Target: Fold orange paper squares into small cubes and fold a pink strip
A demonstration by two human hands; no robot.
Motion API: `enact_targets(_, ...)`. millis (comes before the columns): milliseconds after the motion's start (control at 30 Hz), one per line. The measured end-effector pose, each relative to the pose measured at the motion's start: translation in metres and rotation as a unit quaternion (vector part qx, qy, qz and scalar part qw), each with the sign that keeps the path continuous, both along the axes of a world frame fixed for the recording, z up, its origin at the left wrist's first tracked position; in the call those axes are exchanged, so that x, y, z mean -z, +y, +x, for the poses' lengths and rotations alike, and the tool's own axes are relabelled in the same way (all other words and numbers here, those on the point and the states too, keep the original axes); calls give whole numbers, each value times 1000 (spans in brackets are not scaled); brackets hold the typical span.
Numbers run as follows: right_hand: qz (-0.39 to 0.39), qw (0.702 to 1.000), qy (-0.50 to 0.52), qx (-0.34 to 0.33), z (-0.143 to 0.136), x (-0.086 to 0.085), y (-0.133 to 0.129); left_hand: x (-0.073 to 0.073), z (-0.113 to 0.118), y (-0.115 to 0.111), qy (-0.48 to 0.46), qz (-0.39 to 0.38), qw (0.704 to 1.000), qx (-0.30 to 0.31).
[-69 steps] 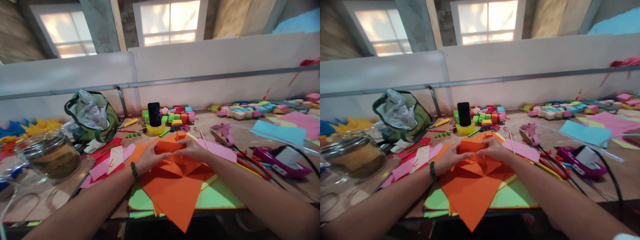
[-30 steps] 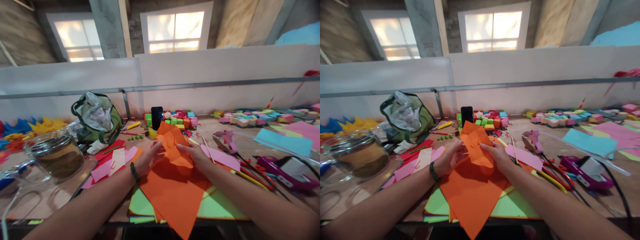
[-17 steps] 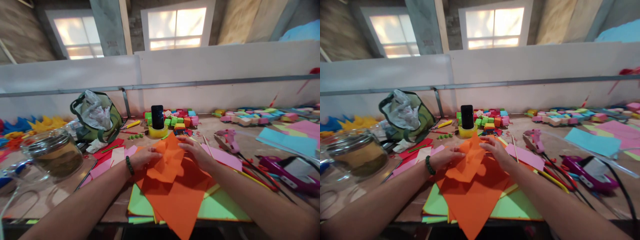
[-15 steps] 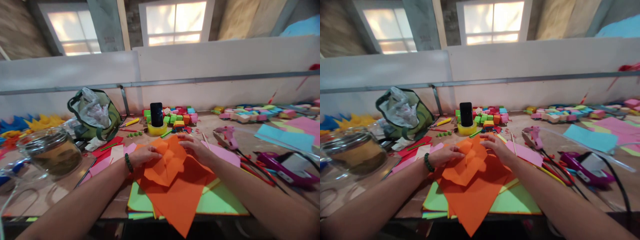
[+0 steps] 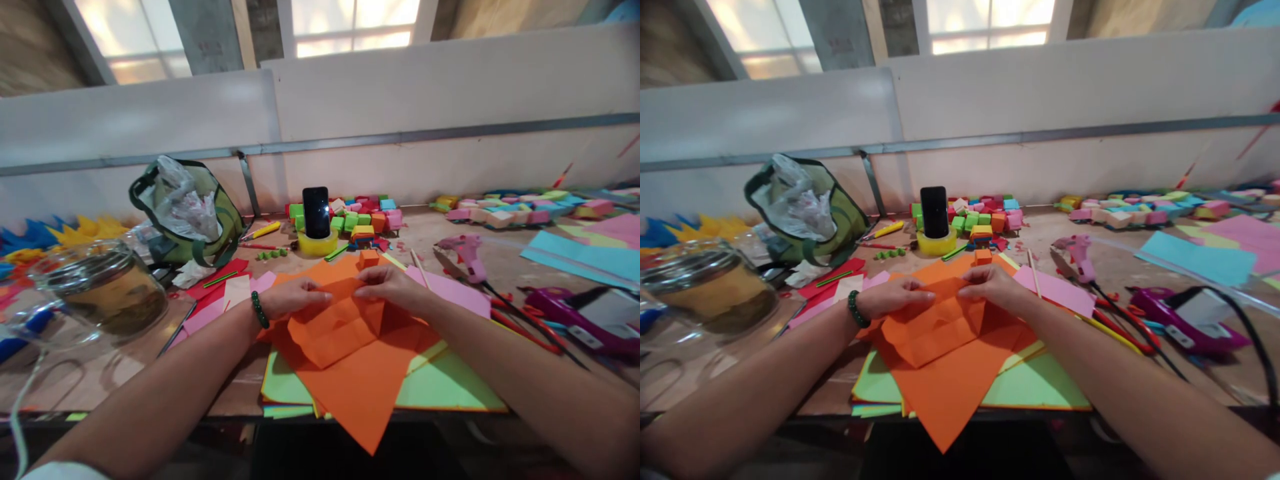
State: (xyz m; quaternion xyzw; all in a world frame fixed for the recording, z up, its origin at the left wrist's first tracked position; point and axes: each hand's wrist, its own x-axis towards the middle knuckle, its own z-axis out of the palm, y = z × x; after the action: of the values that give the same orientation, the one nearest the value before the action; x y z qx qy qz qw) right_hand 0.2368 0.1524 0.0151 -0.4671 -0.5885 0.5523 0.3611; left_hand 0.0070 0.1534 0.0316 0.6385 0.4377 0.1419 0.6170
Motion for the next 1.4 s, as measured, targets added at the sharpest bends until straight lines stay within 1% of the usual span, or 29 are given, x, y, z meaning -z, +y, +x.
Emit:
enact_targets(100,0,1000,-1,-1,2,-1,1,5,1,4,-17,-12,998,-51)
enact_targets(200,-14,998,-15,-53,4,-4,-1,10,1,7,-24,-12,997,-75)
enact_targets(333,-19,994,-29,-103,9,-12,-4,8,1,7,-14,1,998,-67)
enact_targets(433,-21,992,-46,-120,15,-17,-5,5,0,5,-1,11,999,-38)
enact_targets(500,-9,992,-61,-114,17,-17,-3,4,0,4,17,39,999,-20)
enact_targets(567,23,992,-74,-100,17,-14,0,3,0,2,31,59,998,-16)
enact_targets(667,82,989,-93,-80,11,-8,2,3,1,-1,30,57,998,-6)
enact_targets(800,174,979,-102,-17,0,-3,-3,0,3,-4,48,102,993,20)
enact_targets(900,217,971,-96,10,-4,-2,-8,0,4,-5,52,112,992,12)
enact_targets(1033,252,960,-120,22,-5,0,-11,3,5,-5,53,106,993,2)
enact_targets(1133,259,958,-124,24,-4,-1,-10,4,7,-7,31,100,994,-15)
enact_targets(1200,249,961,-119,24,-3,-3,-9,3,8,-8,20,98,995,-30)
enact_targets(1267,219,969,-111,18,-2,-5,-8,4,9,-8,22,97,995,-30)
enact_targets(1400,161,984,-80,9,-1,-6,-6,7,10,-6,15,102,995,-12)
